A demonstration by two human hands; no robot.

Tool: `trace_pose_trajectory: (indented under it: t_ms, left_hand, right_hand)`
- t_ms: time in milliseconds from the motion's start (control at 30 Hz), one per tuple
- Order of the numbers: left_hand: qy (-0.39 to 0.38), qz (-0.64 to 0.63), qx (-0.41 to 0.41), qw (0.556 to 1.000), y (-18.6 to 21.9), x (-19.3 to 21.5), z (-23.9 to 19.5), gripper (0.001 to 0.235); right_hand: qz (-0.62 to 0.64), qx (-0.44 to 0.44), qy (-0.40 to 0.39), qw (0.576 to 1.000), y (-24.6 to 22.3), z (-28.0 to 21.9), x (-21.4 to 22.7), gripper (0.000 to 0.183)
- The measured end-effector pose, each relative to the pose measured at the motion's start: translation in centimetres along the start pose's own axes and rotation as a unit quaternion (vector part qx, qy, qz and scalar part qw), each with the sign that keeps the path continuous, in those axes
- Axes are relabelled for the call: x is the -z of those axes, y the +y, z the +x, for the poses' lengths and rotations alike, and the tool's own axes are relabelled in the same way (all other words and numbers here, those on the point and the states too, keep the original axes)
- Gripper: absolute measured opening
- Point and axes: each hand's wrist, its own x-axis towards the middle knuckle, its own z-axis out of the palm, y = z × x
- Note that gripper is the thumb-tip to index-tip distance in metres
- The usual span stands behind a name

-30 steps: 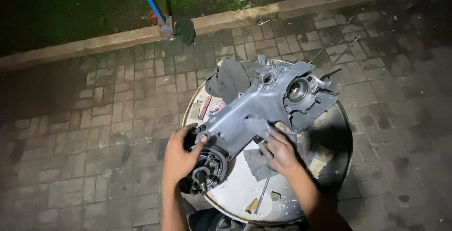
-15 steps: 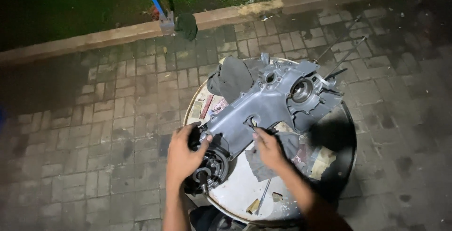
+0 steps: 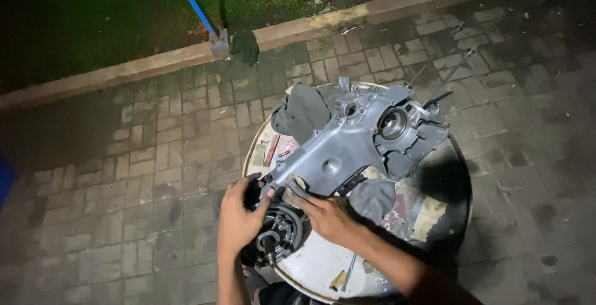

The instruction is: The person sands the surface of a large, silver-colored metal engine casing using a sanding block. They hold the casing steady with one hand while moving the sanding block back and forth across the flat and curved surfaces of the object.

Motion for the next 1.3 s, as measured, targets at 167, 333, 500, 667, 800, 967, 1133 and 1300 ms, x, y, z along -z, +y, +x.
trace_pose_trajectory:
  t_ms: [167, 333, 500, 667, 800, 967, 1133, 1300]
  left_hand:
    - [0.014, -0.030, 0.013, 0.999, -0.8, 0.1, -0.3, 0.053]
    - [0.003, 0.011, 0.033, 0.999, -0.2, -0.3, 0.2, 0.064]
    - [0.030, -0.027, 0.012, 0.999, -0.7, 0.1, -0.1, 0.056]
    - [0.048, -0.020, 0.035, 0.998, 1.7, 0.3, -0.3, 0.045]
    - [0.068, -0.055, 0.038, 0.995, 2.3, 0.8, -0.3, 0.037]
    - [0.058, -0.025, 0.042, 0.997, 2.5, 0.3, 0.0, 0.042]
    - [0.053, -0.038, 0.078, 0.995, 3.0, 0.9, -0.2, 0.040]
    - [0.105, -0.075, 0.042, 0.991, 2.7, 0.0, -0.1, 0.030]
  right_hand:
    - [-0.191, -0.209, -0.024, 0.959, 1.7, 3.7, 7.6, 0.063]
    - [0.135, -0.453, -0.079, 0.878, -7.7, 5.3, 8.4, 0.044]
    - [-0.230, -0.155, 0.172, 0.945, 6.6, 1.4, 4.0, 0.053]
    - [-0.240, 0.019, 0.141, 0.960, 1.4, -0.3, 1.4, 0.033]
    - [-0.479, 0.076, 0.152, 0.861, 13.4, -2.2, 1.5, 0.037]
    - [-0.368, 0.034, 0.134, 0.919, -0.7, 0.8, 3.3, 0.035]
    - [-0.357, 0.040, 0.150, 0.921, 2.0, 1.8, 6.0, 0.020]
    - [-0.220, 0.000, 0.146, 0.965, 0.4, 1.2, -2.1, 0.041]
